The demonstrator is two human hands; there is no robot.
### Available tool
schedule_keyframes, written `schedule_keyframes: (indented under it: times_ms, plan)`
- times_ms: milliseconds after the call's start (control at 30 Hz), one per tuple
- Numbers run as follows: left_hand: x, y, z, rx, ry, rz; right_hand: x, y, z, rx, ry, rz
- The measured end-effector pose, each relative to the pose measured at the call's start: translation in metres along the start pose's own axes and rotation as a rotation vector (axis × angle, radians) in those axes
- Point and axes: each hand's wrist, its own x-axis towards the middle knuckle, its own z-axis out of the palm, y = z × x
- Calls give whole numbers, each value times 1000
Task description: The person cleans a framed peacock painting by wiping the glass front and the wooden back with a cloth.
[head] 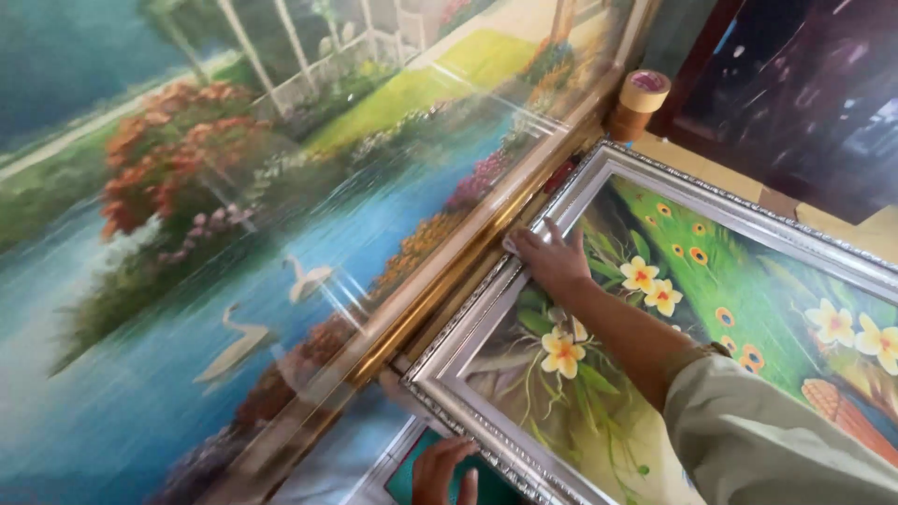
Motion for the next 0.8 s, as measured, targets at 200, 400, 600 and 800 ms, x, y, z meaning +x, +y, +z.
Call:
schedule_keyframes:
  times_ms: [200,400,600,800]
  plan:
    - [59,10,19,62,40,139,-1,-18,-6,463,164,133]
    - [155,42,41,-90,-12,136,-45,-44,42,342,320,-262]
    - [239,58,108,-75,-150,202,19,60,-14,434,-112,196]
    - [285,15,203,68,-158,342,120,147,87,302,2,391]
